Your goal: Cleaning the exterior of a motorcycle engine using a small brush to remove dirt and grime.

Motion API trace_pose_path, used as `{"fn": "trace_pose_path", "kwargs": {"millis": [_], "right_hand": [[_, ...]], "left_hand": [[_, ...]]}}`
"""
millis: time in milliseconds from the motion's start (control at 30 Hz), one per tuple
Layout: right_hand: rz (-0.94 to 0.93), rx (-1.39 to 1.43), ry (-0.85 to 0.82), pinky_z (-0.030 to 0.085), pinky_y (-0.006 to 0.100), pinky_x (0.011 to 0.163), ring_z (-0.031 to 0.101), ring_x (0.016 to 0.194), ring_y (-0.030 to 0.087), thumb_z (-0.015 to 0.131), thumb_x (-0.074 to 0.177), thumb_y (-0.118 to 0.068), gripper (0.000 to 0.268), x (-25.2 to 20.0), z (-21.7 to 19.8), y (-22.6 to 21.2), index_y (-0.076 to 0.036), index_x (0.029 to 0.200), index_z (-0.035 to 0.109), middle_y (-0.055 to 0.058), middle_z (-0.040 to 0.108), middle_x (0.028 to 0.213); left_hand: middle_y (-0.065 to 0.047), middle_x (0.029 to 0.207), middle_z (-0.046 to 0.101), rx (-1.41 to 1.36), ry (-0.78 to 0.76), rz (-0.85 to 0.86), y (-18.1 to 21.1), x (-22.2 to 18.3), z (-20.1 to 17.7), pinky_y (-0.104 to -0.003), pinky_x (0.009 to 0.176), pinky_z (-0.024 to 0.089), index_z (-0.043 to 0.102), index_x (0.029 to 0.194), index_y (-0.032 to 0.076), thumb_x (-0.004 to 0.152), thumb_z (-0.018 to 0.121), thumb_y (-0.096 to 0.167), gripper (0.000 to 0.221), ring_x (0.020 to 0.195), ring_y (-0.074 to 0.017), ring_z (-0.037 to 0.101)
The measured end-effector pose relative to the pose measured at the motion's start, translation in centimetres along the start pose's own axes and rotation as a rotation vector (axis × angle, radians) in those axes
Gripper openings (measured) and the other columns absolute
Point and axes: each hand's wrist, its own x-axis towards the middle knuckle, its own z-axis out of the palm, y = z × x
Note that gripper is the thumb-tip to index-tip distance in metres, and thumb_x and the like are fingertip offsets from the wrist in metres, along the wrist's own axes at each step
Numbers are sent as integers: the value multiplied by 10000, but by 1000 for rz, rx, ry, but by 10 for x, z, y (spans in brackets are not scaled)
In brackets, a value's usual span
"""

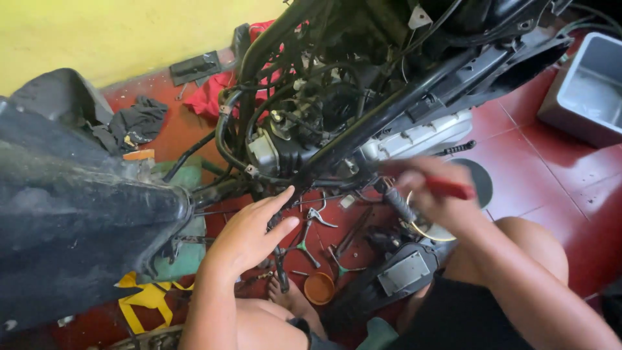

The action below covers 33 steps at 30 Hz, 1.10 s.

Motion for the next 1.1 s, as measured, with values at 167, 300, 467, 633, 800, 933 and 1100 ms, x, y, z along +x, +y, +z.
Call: {"fn": "trace_pose_path", "kwargs": {"millis": [167, 300, 467, 633, 800, 933, 1100], "right_hand": [[193, -125, 344, 555, 459, 908, 722, 1025, 373, 643, 1011, -353, 299, -20, 7, 61, -226, 1254, 762, 128, 775, 1031], [162, -12, 288, 568, 487, 888, 736, 992, 398, 639, 961, -282, 280, -20, 1, 28, -215, 1188, 789, 158, 792, 993], [65, 107, 387, 555, 466, 825, 747, 897, 381, 616, 1001, -296, 274, -24, 2, 67, -159, 1166, 786, 157, 776, 931], [4, 136, 288, 555, 532, 872, 728, 930, 450, 625, 987, -289, 287, -17, 8, 45, -101, 1139, 779, 207, 768, 951], [-85, 8, 131, 581, 571, 725, 715, 836, 478, 676, 948, -368, 288, -29, 25, 53, -162, 1126, 769, 182, 747, 928], [-98, -99, 243, 581, 487, 811, 716, 976, 390, 645, 981, -328, 319, -26, 22, 47, -177, 1247, 737, 103, 703, 1152], [10, -179, 163, 592, 548, 746, 717, 942, 405, 686, 963, -353, 316, -29, 28, 39, -263, 1265, 719, 43, 693, 1197]], "left_hand": [[-128, 1492, 578, -18, 56, -2, 7, 4, 5, -479, 1147, 424, 431, 1583, 231, 1011, 513, 425, 609, 1380, -332, 544], [-135, 1451, 616, -20, 104, 1, 10, 15, 11, -490, 1117, 459, 472, 1554, 215, 995, 551, 407, 596, 1335, -342, 584], [-110, 1408, 649, -9, 212, 40, 15, 37, 19, -452, 1059, 515, 525, 1517, 242, 976, 600, 410, 571, 1248, -291, 656], [-107, 1354, 690, -14, 276, 49, 14, 42, 25, -423, 1047, 523, 587, 1476, 212, 981, 611, 402, 530, 1213, -286, 680], [-159, 1326, 694, -22, 276, 67, 9, 42, 30, -467, 1031, 531, 559, 1489, 169, 982, 612, 363, 545, 1191, -328, 683], [-204, 1308, 686, 53, 262, 154, 5, 35, 37, -517, 1029, 513, 527, 1510, 139, 980, 612, 342, 573, 1195, -394, 657], [-197, 1330, 676, 88, 188, 126, 4, 18, 47, -539, 1021, 492, 524, 1520, 176, 980, 595, 372, 578, 1232, -420, 626]]}}
